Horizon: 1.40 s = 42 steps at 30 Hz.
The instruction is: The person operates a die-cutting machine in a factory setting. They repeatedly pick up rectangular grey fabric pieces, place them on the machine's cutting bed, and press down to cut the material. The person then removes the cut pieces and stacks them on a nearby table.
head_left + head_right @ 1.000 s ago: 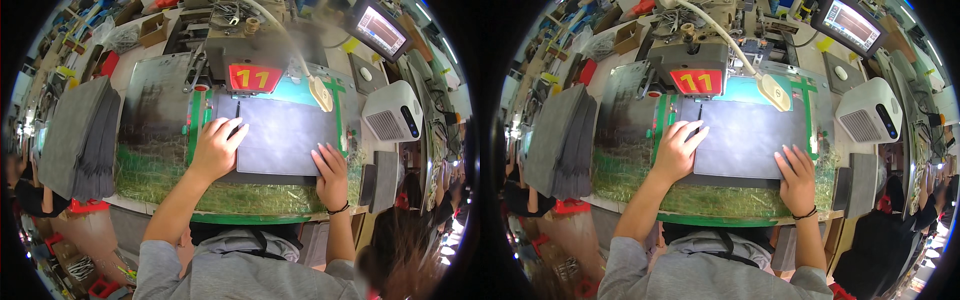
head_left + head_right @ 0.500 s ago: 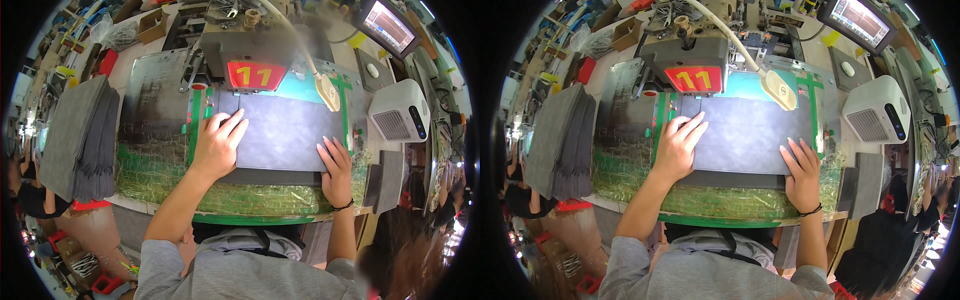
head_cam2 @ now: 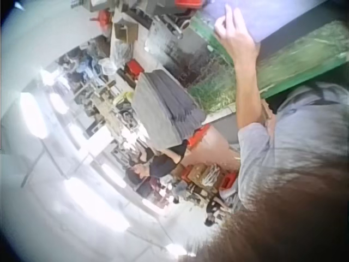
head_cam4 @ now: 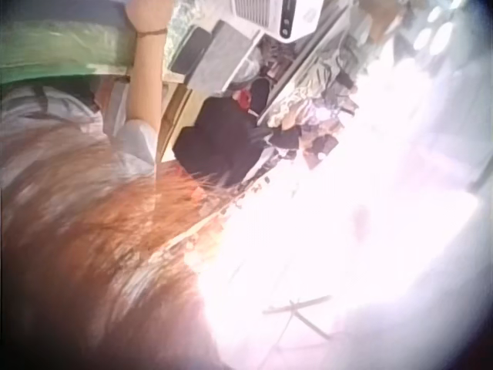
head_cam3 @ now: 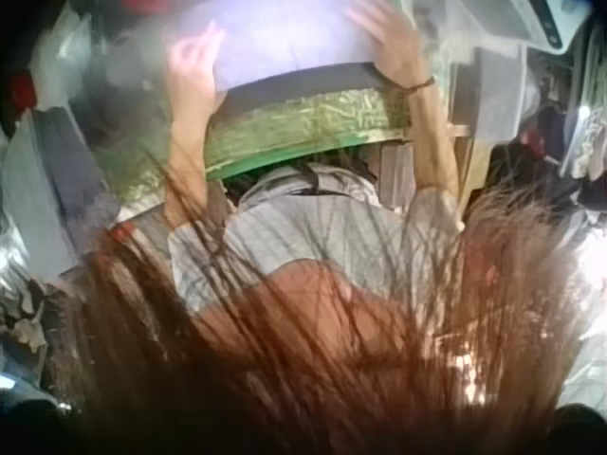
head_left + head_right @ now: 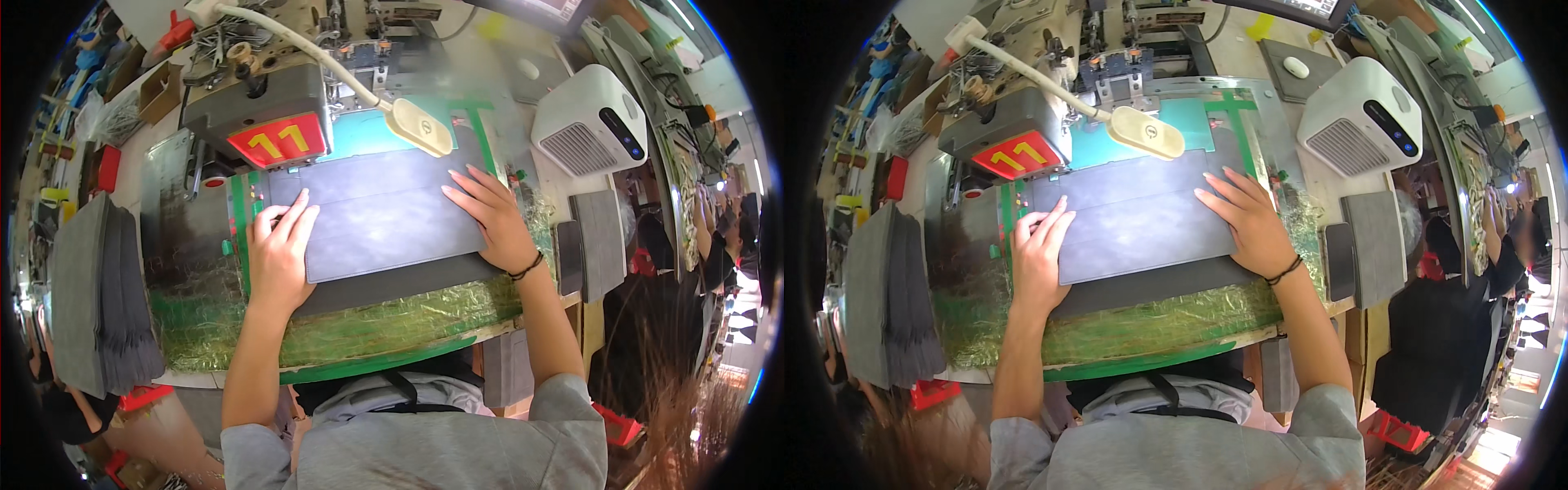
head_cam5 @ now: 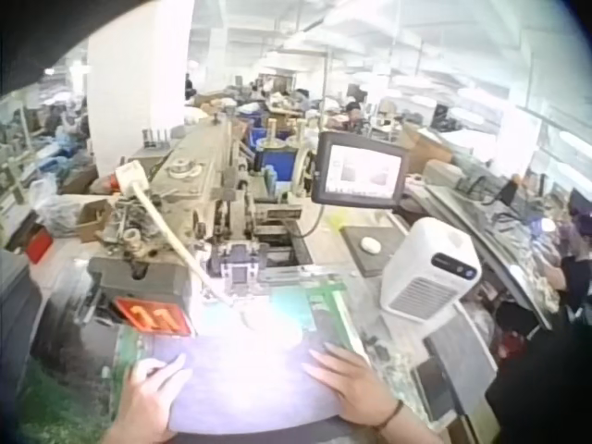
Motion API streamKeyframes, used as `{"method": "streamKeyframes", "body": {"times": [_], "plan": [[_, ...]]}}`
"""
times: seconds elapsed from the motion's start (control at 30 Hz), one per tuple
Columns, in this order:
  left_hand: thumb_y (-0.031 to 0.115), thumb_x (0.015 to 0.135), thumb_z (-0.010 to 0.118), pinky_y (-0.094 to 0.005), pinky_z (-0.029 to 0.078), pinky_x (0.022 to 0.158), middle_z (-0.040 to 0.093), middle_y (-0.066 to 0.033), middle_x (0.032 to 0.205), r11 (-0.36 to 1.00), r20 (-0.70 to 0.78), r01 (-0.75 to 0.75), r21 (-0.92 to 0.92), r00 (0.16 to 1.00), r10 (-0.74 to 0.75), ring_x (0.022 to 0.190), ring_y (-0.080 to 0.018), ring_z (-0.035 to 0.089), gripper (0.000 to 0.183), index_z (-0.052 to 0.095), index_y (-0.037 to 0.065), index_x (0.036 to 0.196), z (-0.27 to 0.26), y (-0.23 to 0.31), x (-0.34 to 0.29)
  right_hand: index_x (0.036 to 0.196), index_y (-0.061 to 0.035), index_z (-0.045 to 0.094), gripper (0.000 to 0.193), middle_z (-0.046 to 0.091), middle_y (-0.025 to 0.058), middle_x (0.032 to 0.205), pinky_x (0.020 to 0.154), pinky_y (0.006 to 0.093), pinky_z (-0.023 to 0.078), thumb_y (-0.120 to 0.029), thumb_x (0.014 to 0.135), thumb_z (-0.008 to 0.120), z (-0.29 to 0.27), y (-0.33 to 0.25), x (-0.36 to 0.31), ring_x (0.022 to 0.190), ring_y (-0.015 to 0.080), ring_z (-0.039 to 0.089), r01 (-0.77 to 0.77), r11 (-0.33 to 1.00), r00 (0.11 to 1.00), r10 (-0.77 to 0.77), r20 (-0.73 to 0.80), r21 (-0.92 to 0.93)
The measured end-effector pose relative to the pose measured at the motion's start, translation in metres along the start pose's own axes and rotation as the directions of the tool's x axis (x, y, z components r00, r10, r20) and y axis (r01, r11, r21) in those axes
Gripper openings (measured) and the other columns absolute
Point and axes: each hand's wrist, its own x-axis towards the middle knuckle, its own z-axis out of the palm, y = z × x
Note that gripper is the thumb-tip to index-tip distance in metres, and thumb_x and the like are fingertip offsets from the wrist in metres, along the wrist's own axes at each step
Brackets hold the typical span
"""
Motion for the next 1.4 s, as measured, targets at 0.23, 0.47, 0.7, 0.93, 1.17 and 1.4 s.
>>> {"method": "streamKeyframes", "body": {"times": [0.23,0.47,0.7,0.93,1.17,1.4], "plan": [[0.006,0.087,0.064,-0.0452,0.046,0.108,0.066,-0.0112,0.151,1.0,0.009,0.012,0.001,1.0,-0.012,0.118,-0.0334,0.058,0.046,0.072,0.002,0.132,-0.001,-0.001,0.001,0.141,-0.0131,0.068,0.065,0.061,0.0084,0.155,0.124,0.0522,0.04,0.015,0.083,0.058,0.008,0.005,0.007,0.146,0.0395,0.051,0.002,1.0,1.0,-0.002,0.0,0.029],[0.019,0.078,0.078,-0.0464,0.044,0.111,0.061,-0.0138,0.155,0.993,0.093,-0.048,0.104,0.995,0.038,0.126,-0.0371,0.056,0.066,0.067,0.003,0.141,-0.005,-0.002,0.001,0.139,-0.0088,0.068,0.066,0.062,0.0106,0.153,0.127,0.0544,0.037,0.015,0.079,0.057,0.016,0.002,0.004,0.148,0.0407,0.049,-0.008,0.997,0.998,0.013,-0.059,0.082],[0.018,0.082,0.077,-0.0516,0.04,0.123,0.059,-0.0169,0.156,0.998,0.066,-0.034,0.045,0.997,0.031,0.149,-0.0413,0.047,0.064,0.065,0.003,0.143,0.004,-0.009,-0.004,0.137,-0.0089,0.069,0.059,0.063,0.0118,0.152,0.126,0.0549,0.038,0.006,0.08,0.066,0.015,-0.002,0.006,0.148,0.0409,0.05,-0.017,0.998,0.998,0.021,-0.063,0.065],[0.01,0.085,0.071,-0.0506,0.041,0.122,0.06,-0.0172,0.154,1.0,0.049,-0.016,0.013,0.999,0.015,0.148,-0.0414,0.049,0.057,0.066,0.002,0.141,-0.005,-0.017,-0.01,0.14,-0.0099,0.066,0.063,0.061,0.0131,0.154,0.127,0.0548,0.035,-0.006,0.078,0.076,0.023,-0.01,0.01,0.15,0.0408,0.047,0.007,0.999,0.999,-0.006,-0.049,0.036],[0.0,0.082,0.066,-0.0553,0.034,0.128,0.061,-0.0168,0.153,1.0,0.056,-0.003,-0.016,0.998,0.004,0.147,-0.0414,0.05,0.059,0.067,0.002,0.141,-0.014,-0.033,-0.018,0.142,-0.0097,0.064,0.07,0.058,0.0142,0.155,0.128,0.0571,0.03,-0.009,0.074,0.079,0.031,-0.026,0.017,0.152,0.041,0.043,0.002,0.999,1.0,-0.002,-0.003,0.038],[0.001,0.083,0.064,-0.0552,0.033,0.128,0.062,-0.0175,0.152,1.0,0.056,0.003,-0.021,0.998,-0.002,0.147,-0.0418,0.05,0.058,0.067,0.002,0.141,-0.026,-0.047,-0.025,0.141,-0.0087,0.064,0.069,0.058,0.0151,0.154,0.127,0.0587,0.029,-0.007,0.074,0.077,0.041,-0.041,0.026,0.151,0.0418,0.043,0.02,0.999,1.0,-0.02,0.009,0.026]]}}
